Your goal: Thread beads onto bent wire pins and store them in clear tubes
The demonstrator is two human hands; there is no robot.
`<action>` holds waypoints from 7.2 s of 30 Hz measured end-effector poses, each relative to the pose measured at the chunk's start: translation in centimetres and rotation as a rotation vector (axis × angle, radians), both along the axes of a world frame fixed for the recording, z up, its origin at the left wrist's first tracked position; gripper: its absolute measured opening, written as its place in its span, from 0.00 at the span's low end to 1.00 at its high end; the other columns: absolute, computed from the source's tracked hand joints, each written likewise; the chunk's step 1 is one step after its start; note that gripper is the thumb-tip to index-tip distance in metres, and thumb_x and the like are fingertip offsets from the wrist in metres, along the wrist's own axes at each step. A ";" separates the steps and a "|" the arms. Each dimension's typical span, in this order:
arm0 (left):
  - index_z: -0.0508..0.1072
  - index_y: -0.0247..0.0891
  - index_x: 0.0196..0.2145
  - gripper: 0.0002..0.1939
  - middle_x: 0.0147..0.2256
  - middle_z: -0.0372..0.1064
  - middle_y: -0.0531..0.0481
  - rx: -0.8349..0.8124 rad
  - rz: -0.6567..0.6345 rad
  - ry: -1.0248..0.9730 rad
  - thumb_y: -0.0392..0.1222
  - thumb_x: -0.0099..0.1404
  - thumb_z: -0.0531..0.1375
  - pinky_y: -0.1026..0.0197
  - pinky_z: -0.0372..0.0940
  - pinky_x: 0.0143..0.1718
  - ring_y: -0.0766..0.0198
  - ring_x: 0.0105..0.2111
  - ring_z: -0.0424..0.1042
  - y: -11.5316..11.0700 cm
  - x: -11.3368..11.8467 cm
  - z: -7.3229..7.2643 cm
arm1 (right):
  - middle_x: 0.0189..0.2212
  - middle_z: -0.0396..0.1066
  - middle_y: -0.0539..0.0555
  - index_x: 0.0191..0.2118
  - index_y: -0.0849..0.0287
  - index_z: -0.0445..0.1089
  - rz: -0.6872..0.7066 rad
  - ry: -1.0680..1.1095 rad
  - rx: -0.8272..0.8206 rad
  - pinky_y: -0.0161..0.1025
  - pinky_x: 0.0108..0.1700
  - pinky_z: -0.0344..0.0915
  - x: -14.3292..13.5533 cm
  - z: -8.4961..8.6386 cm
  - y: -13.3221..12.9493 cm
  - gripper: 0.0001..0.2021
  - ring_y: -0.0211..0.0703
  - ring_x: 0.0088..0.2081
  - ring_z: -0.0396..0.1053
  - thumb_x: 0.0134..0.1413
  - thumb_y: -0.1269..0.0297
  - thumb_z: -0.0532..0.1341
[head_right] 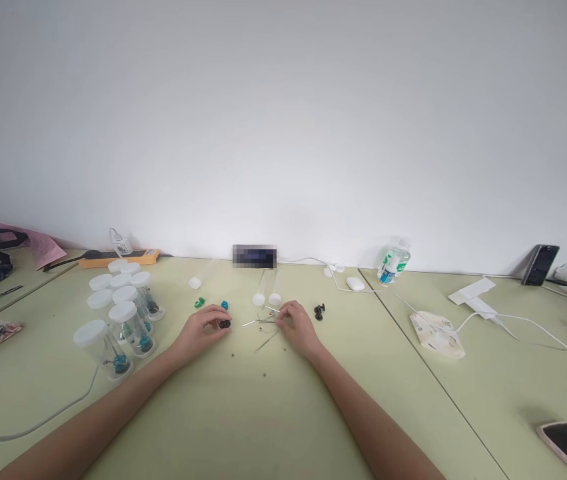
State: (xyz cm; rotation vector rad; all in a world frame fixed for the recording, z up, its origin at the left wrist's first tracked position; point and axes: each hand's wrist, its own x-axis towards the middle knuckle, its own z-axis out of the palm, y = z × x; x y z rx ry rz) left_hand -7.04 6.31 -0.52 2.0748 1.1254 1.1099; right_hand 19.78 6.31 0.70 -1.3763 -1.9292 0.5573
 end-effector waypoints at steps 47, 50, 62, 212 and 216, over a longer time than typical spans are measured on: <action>0.73 0.36 0.34 0.12 0.30 0.70 0.48 -0.362 -0.196 -0.190 0.44 0.53 0.63 0.63 0.63 0.30 0.64 0.29 0.68 -1.9 1.8 0.1 | 0.28 0.67 0.51 0.30 0.57 0.64 0.162 -0.003 0.326 0.44 0.44 0.57 -2.8 0.7 -2.8 0.04 0.43 0.36 0.62 0.56 0.70 0.57; 0.73 0.35 0.34 0.12 0.29 0.70 0.49 -0.386 -0.207 -0.197 0.44 0.52 0.64 0.64 0.62 0.29 0.65 0.28 0.67 -2.0 1.8 0.3 | 0.27 0.68 0.51 0.30 0.57 0.64 0.174 -0.024 0.468 0.44 0.43 0.57 -3.5 0.7 -3.1 0.05 0.43 0.34 0.62 0.57 0.71 0.56; 0.69 0.37 0.33 0.08 0.27 0.64 0.53 -0.341 -0.284 -0.113 0.44 0.61 0.56 0.66 0.56 0.28 0.69 0.25 0.59 -2.8 1.8 1.8 | 0.25 0.69 0.51 0.30 0.56 0.66 0.181 0.080 0.556 0.43 0.40 0.61 -5.4 1.4 -3.7 0.04 0.43 0.32 0.64 0.56 0.70 0.58; 0.62 0.37 0.28 0.10 0.27 0.59 0.55 -0.419 -0.288 -0.348 0.46 0.62 0.54 0.58 0.68 0.36 0.65 0.31 0.69 -2.7 1.2 1.5 | 0.29 0.64 0.53 0.38 0.59 0.72 0.065 -0.639 -0.038 0.33 0.28 0.48 -8.4 1.0 -7.6 0.14 0.39 0.32 0.62 0.56 0.78 0.51; 0.62 0.37 0.28 0.10 0.27 0.58 0.55 -0.420 -0.294 -0.358 0.46 0.62 0.54 0.57 0.68 0.38 0.65 0.31 0.69 -2.7 1.2 1.5 | 0.29 0.64 0.54 0.39 0.60 0.72 0.066 -0.642 -0.026 0.33 0.28 0.48 -8.4 1.1 -7.7 0.14 0.39 0.32 0.62 0.56 0.78 0.50</action>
